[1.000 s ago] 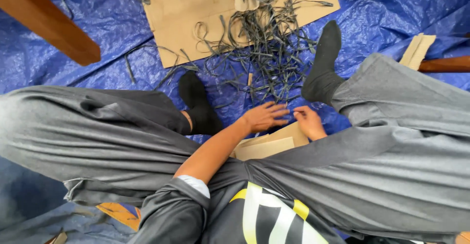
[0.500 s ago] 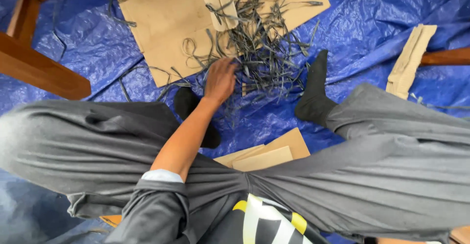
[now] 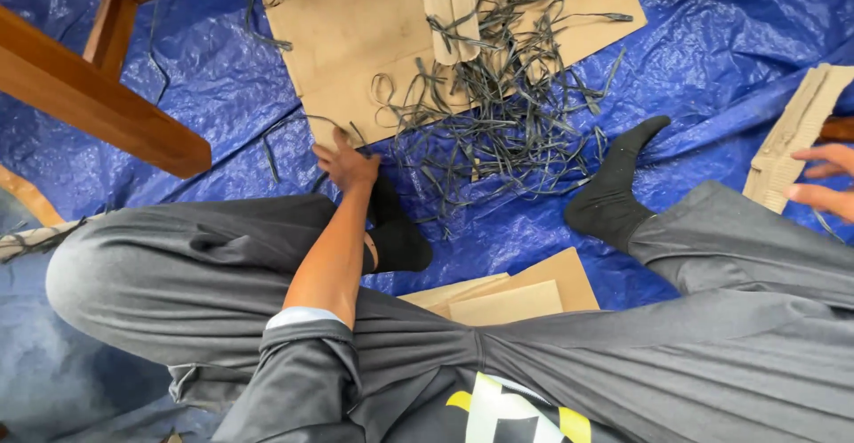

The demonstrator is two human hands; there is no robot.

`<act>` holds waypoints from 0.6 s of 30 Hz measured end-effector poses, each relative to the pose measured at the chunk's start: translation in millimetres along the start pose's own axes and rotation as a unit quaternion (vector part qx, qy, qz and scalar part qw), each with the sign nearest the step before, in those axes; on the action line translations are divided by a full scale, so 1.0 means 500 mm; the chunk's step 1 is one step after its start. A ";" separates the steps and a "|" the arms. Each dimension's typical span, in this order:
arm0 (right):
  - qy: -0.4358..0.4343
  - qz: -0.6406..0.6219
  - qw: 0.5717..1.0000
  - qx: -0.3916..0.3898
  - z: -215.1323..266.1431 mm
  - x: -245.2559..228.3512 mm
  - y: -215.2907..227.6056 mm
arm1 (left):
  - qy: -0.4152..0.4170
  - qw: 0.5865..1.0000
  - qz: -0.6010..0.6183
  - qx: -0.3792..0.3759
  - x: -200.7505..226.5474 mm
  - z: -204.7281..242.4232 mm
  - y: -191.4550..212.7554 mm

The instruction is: Bundling and organizing synthetic weaving strips from the floor.

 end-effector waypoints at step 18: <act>-0.053 -0.180 0.972 0.144 -0.077 -0.784 -0.467 | -0.318 0.901 0.190 -0.227 0.036 0.035 -0.286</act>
Point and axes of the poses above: each hand's wrist, its own z-axis away from the middle knuckle, its own y-axis out of the back of the hand, x = y × z, the point moved 3 cm from there along -z, towards the middle knuckle, and after that the axes turned 11 degrees about z, right-handed, at the moved point
